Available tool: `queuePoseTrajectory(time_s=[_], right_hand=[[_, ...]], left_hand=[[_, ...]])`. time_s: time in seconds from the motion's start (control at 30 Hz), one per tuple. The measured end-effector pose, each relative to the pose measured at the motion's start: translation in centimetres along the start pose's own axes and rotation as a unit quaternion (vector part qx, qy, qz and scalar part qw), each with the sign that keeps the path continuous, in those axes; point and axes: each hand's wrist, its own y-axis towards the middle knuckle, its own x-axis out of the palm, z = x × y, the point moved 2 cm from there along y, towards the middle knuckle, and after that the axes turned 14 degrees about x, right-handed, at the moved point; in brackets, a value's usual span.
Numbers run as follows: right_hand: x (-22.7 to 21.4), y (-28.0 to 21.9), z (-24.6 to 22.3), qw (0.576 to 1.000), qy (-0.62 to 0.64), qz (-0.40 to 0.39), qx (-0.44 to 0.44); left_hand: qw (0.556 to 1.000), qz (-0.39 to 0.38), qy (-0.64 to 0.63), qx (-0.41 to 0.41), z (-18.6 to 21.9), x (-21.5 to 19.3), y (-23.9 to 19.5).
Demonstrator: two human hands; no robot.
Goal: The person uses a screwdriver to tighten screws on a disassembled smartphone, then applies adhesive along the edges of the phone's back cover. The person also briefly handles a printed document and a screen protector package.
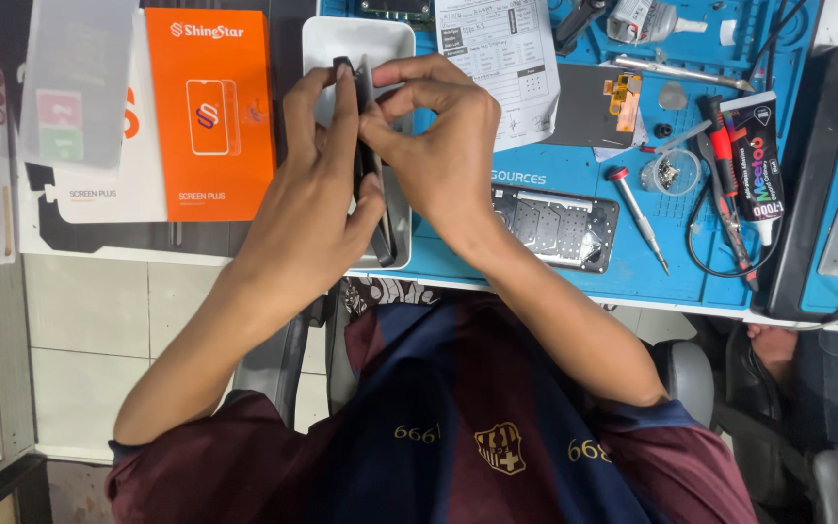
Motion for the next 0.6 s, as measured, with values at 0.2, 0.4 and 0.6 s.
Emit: queuePoseTrajectory(time_s=[0.2, 0.4, 0.6], right_hand=[[0.6, 0.0, -0.1, 1.000, -0.011, 0.009, -0.023], [0.2, 1.6, 0.2, 0.997, -0.009, 0.033, -0.075], [-1.0, 2.7, 0.5, 1.000, 0.007, -0.025, 0.006]], left_hand=[[1.000, 0.008, 0.007, -0.010, 0.7, 0.5, -1.6], [0.999, -0.026, 0.001, -0.031, 2.9, 0.9, -2.9], [0.995, 0.057, 0.020, -0.077, 2.7, -0.1, -4.3]])
